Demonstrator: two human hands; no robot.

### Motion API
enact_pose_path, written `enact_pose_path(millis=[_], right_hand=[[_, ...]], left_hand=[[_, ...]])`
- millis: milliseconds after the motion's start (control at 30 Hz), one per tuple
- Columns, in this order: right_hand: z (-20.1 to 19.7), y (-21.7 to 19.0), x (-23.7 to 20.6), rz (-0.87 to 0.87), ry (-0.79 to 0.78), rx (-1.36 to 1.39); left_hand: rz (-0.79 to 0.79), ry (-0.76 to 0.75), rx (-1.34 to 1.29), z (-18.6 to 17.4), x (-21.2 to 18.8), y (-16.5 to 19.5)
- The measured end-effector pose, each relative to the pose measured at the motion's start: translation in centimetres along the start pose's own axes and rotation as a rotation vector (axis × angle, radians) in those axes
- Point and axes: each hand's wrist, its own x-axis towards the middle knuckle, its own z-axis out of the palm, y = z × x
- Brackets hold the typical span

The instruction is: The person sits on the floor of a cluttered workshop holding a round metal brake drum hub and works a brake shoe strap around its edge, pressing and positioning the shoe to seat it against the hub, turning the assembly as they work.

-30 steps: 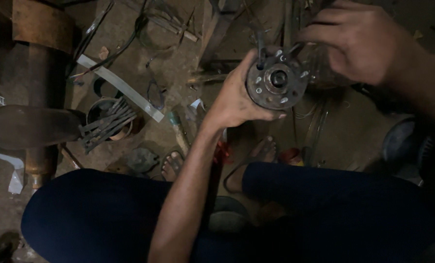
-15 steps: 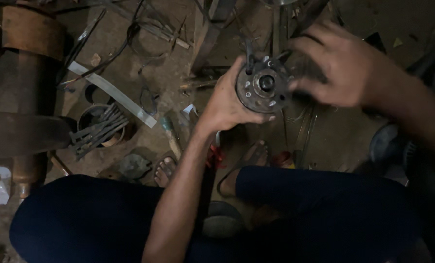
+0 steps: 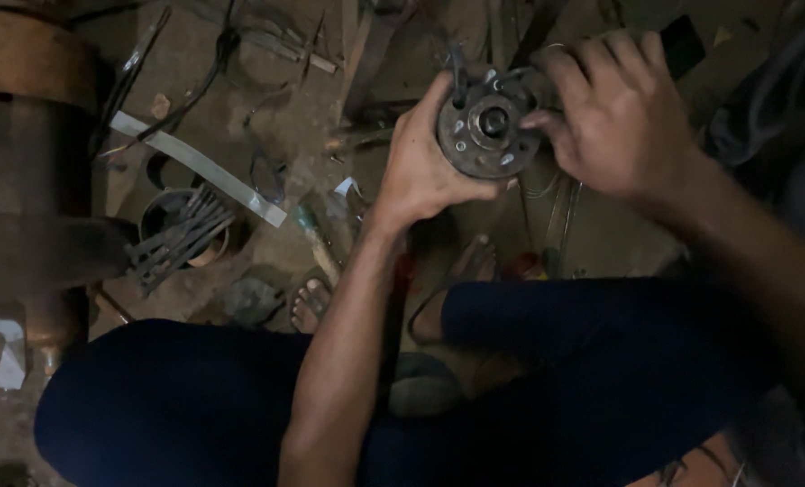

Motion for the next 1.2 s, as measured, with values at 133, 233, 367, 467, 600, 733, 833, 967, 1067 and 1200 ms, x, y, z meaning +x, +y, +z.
enact_pose_path(millis=[133,233,367,467,600,733,833,967,1067,1200], right_hand=[[0.5,-2.5,-0.8,0.142,0.099,0.114],[0.4,-4.2,-1.0,0.281,0.103,0.224],[-0.7,-4.5,-0.6,0.318,0.083,0.274],[-1.8,-2.8,-0.2,0.26,-0.006,0.352],[-2.1,0.9,1.4,0.2,-0.087,0.441],[-1.7,3.1,2.1,0.048,-0.102,0.4],[-1.2,4.1,3.1,-0.042,-0.098,0.404],[-0.8,4.7,4.3,-0.1,-0.113,0.467],[-0.6,4.9,4.7,-0.08,-0.082,0.58],[-0.1,5.7,5.1,-0.206,-0.08,0.491]], left_hand=[[0.036,0.013,0.061,0.0,0.0,0.2],[0.008,0.025,0.128,0.1,-0.2,0.3],[0.006,0.022,0.1,0.3,-0.3,-0.1],[0.048,0.003,0.078,0.3,-0.4,-1.1],[-0.001,0.007,0.065,0.4,-0.4,-2.3],[-0.048,0.013,0.131,0.1,-0.3,-2.7],[-0.087,0.003,0.143,-0.1,-0.2,-2.8],[-0.09,-0.016,0.122,-0.2,-0.2,-2.8],[-0.123,-0.021,0.167,-0.3,-0.3,-2.8],[-0.129,-0.013,0.137,-0.4,-0.5,-2.7]])
